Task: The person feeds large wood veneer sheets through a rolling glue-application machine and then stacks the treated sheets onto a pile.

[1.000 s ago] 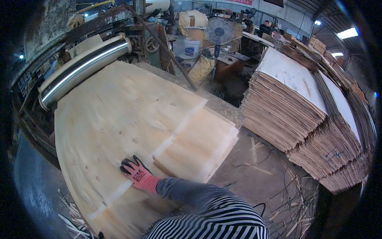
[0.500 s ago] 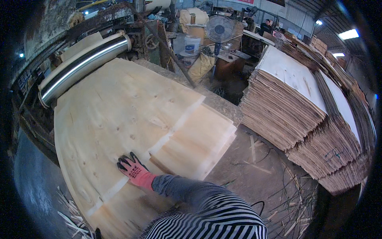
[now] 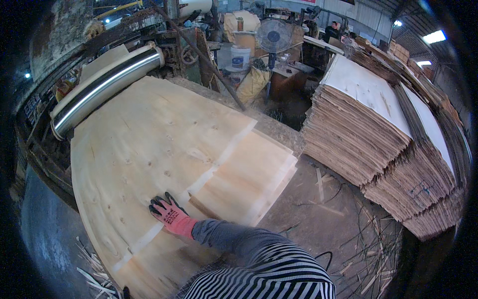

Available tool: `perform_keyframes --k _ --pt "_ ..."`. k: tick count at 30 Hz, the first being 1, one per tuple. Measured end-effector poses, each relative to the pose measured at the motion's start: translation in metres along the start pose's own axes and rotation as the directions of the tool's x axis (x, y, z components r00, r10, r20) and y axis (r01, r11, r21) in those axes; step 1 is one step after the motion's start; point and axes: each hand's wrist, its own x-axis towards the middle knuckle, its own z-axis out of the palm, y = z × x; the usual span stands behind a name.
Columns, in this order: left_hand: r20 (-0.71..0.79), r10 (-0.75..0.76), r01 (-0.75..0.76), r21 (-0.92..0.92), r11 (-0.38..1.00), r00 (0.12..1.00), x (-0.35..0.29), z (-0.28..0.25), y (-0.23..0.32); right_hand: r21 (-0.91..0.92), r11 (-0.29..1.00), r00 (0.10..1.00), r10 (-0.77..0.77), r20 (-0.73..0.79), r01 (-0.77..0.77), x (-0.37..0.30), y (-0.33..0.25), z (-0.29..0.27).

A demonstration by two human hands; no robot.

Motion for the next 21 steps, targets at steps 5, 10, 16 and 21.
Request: perform_keyframes --k 5,10,16,21 --pt "0.151 0.035 -0.028 -0.049 0.998 0.988 0.017 -0.040 -0.019 -0.025 1.000 1.000 0.016 -0.007 -0.016 -0.003 0.002 -0.002" --pt "0.113 0.262 -0.272 0.077 0.959 0.958 0.019 -0.044 -0.022 -0.040 0.999 0.998 -0.035 -0.045 0.033 0.002 -0.012 -0.028" --pt "-0.035 0.201 -0.202 -0.058 0.978 0.979 0.027 -0.016 -0.010 -0.047 0.999 0.999 -0.022 -0.023 0.021 -0.006 0.000 -0.019" --pt "-0.087 0.157 -0.166 -0.103 0.981 0.984 0.029 -0.017 -0.005 -0.014 1.000 1.000 -0.023 0.005 0.023 -0.004 -0.004 -0.008"
